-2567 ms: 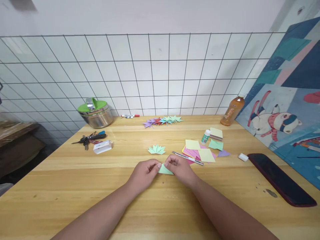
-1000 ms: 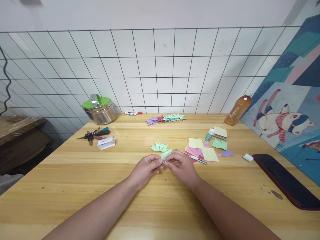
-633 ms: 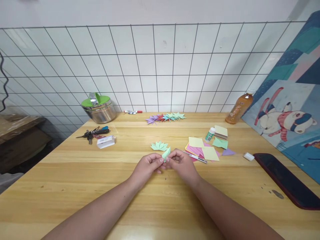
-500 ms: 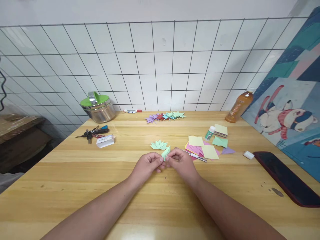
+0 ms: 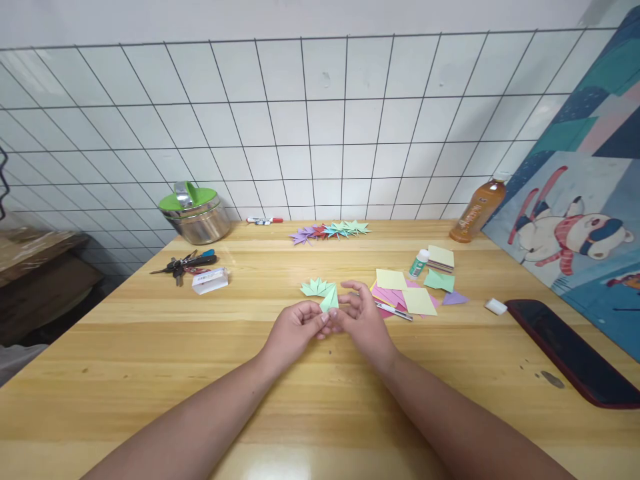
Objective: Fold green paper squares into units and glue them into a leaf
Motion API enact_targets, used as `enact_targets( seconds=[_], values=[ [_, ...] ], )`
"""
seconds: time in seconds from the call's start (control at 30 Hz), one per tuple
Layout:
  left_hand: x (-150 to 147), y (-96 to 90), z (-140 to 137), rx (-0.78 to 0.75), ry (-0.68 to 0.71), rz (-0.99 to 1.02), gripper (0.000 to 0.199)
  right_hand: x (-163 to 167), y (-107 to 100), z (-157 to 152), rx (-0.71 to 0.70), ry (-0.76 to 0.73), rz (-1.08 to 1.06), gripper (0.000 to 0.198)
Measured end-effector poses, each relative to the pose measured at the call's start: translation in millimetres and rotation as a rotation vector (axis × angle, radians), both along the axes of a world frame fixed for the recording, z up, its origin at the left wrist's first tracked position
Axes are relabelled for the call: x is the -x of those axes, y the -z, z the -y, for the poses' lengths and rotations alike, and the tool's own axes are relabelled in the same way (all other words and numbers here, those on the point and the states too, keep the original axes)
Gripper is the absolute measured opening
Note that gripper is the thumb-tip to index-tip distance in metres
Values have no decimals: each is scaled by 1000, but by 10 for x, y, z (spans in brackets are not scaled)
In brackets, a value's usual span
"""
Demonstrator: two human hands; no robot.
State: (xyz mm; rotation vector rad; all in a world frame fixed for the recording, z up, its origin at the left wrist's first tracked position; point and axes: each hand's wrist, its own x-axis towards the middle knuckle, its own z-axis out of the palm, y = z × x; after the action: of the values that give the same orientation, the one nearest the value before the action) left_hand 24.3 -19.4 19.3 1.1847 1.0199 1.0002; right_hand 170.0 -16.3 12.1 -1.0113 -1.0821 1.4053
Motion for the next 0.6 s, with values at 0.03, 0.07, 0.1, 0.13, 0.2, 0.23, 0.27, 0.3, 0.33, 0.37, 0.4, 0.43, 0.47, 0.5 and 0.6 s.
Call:
enact_targets(
  seconds=[0.03, 0.07, 0.1, 0.13, 0.2, 0.23, 0.27, 0.3, 0.33, 0.37, 0.4, 0.43, 0.47, 0.5, 0.6],
  values=[
    [-3, 0, 0, -1, -14, -3, 29, -1, 9, -6, 39, -5, -1, 56],
    [-4, 2, -1, -2, -31, -7, 29, -3, 18, -11, 74, -23, 14, 54],
    [-2, 5, -2, -4, -45, -9, 29, -5, 27, -17, 98, -48, 36, 47],
    [1, 9, -5, -5, -56, -10, 30, -8, 34, -22, 109, -70, 55, 39],
    [10, 20, -12, -1, -66, -14, 30, -14, 44, -29, 104, -86, 69, 32],
    [14, 24, -16, 4, -67, -17, 30, -15, 46, -31, 101, -80, 67, 32],
    [17, 28, -18, 10, -66, -21, 30, -16, 46, -33, 105, -74, 63, 32],
    [20, 31, -19, 17, -65, -25, 30, -16, 43, -33, 110, -70, 63, 32],
    [21, 33, -19, 24, -64, -29, 29, -16, 38, -33, 116, -67, 69, 33],
    [22, 34, -16, 30, -62, -33, 29, -15, 31, -32, 121, -61, 76, 33],
    [22, 37, -13, 34, -58, -38, 29, -13, 23, -31, 126, -55, 83, 32],
    [20, 40, -10, 38, -54, -41, 28, -10, 14, -28, 129, -46, 85, 32],
    [19, 45, -7, 41, -47, -43, 28, -7, 5, -25, 134, -38, 84, 32],
    [18, 50, -5, 44, -40, -43, 28, -4, -4, -22, 138, -32, 79, 31],
    [24, 59, -11, 64, -24, -32, 27, 0, -22, -12, 158, -36, 66, 31]
  ],
)
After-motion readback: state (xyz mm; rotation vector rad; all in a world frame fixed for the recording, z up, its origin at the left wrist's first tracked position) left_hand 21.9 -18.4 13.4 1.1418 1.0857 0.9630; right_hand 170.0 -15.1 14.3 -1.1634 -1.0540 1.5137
